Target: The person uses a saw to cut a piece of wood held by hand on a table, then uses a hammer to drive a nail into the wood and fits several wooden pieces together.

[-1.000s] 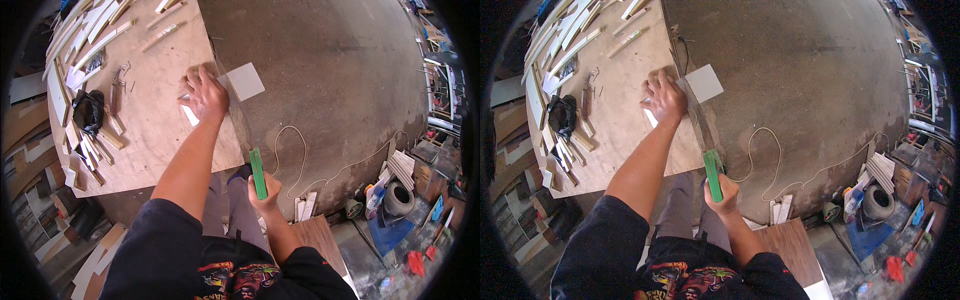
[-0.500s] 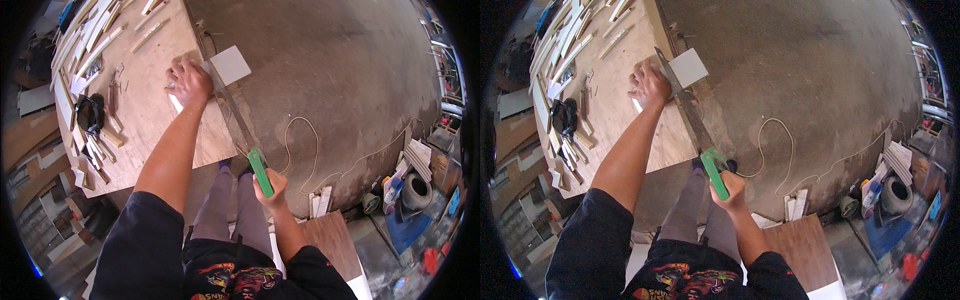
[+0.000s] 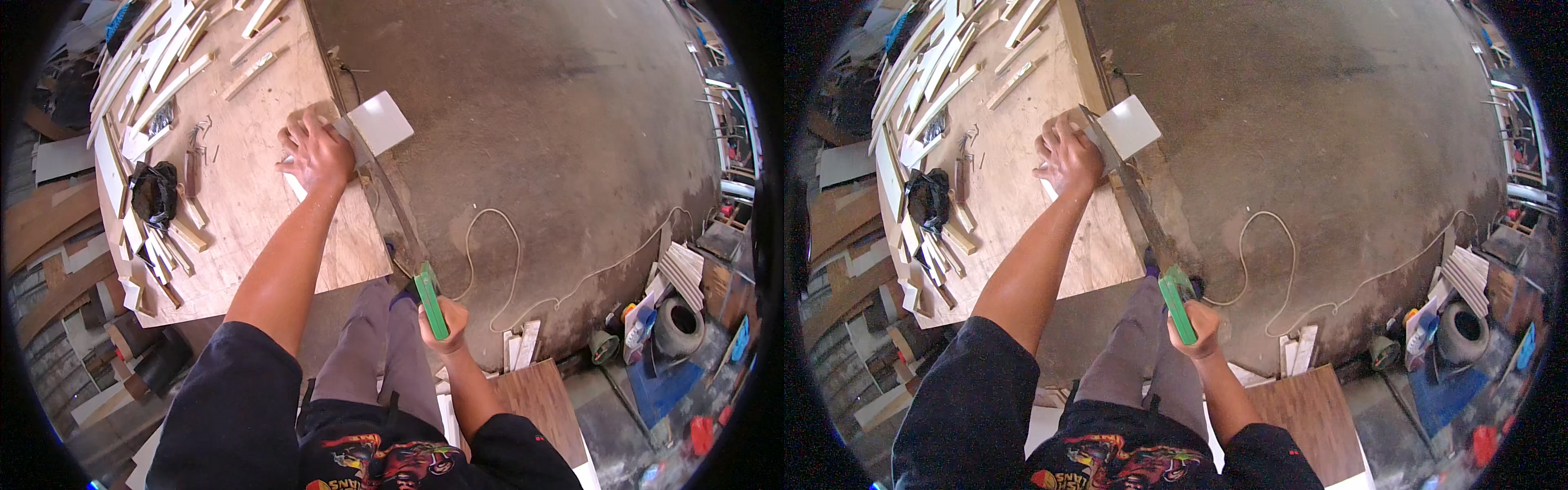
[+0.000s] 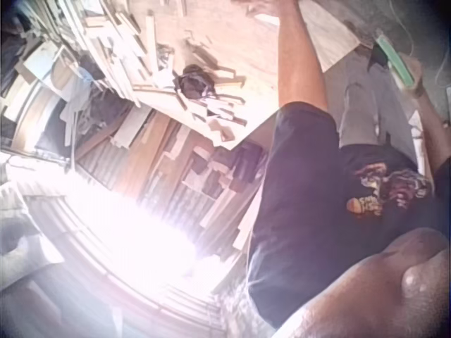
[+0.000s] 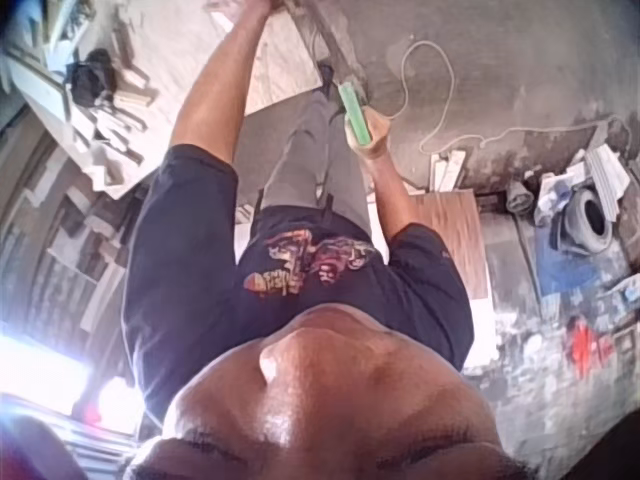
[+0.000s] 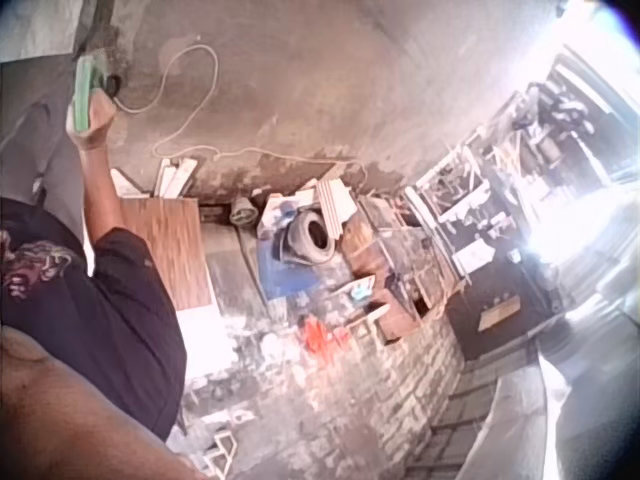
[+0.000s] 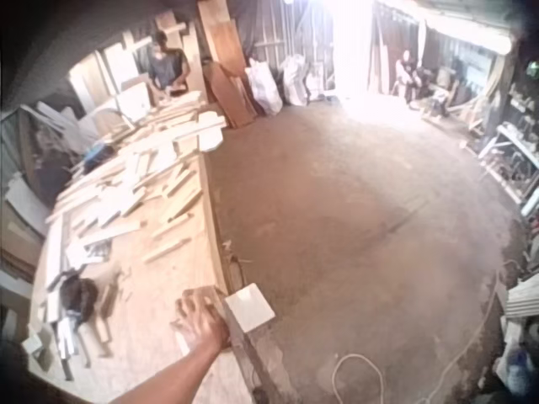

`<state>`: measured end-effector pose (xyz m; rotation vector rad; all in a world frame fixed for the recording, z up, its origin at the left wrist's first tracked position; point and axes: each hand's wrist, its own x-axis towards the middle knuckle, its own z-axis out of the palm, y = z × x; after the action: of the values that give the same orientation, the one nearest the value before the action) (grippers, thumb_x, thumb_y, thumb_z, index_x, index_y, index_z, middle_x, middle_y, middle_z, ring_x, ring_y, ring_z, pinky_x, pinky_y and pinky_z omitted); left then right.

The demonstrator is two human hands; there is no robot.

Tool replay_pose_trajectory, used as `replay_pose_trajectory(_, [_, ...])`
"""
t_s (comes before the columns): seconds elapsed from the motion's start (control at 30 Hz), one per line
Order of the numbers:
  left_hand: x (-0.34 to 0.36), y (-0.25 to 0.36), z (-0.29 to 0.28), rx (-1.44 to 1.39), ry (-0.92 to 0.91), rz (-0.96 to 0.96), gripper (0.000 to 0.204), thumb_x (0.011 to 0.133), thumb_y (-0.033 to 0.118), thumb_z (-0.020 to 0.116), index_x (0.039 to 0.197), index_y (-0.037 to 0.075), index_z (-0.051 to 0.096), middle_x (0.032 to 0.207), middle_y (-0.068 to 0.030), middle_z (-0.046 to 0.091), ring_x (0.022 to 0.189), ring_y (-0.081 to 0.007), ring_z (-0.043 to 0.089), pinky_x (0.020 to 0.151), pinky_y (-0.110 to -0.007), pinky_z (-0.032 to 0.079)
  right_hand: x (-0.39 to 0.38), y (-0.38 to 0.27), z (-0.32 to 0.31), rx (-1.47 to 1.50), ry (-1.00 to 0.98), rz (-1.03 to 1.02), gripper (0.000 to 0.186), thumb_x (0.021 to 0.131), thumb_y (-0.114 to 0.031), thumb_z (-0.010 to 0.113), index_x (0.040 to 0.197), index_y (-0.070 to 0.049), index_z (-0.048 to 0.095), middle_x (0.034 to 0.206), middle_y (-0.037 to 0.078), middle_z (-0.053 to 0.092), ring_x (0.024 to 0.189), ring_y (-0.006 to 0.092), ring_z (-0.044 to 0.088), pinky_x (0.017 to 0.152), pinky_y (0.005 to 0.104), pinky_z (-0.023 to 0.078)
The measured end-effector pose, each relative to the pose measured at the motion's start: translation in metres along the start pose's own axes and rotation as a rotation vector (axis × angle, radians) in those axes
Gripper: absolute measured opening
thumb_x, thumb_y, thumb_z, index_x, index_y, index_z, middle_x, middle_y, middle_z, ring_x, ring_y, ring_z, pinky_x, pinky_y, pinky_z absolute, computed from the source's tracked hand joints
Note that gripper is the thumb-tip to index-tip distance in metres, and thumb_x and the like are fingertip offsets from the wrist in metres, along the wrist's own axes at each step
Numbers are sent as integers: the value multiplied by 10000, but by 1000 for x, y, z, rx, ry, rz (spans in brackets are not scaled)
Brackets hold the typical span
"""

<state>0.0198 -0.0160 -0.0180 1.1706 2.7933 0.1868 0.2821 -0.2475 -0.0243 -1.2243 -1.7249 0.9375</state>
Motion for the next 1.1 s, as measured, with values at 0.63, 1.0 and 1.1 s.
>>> replay_pose_trajectory(0.63, [-19, -59, -14, 7, 118, 861, 617, 984, 500, 544, 1475, 130, 490, 1509, -156, 467, 1396, -406, 401, 1157, -560, 290, -4, -5, -28, 109, 7, 45, 160, 728, 25, 755, 749, -42, 612, 638, 93, 529, 508, 284, 555, 474, 387, 416])
replay_pose_trajectory(1.0, [0, -63, -50, 26, -99, 977, 632, 862, 392, 760, 1400, 116, 574, 1465, -178, 505, 1277, -393, 526, 1060, -493, 455, 39, -87, -76, 71, -62, 290, 126, 785, 10, 726, 751, -18, 608, 617, 109, 539, 509, 230, 581, 519, 340, 440])
replay_pose_trajectory(1.1, [9, -66, -75, -14, -242, 975, 588, 864, 405, 764, 1346, 102, 618, 1374, -171, 591, 1223, -367, 589, 1008, -467, 499, 54, -123, -89, 149, -71, 480, 108, 803, 2, 718, 774, 4, 614, 618, 77, 538, 539, 140, 543, 533, 311, 423])
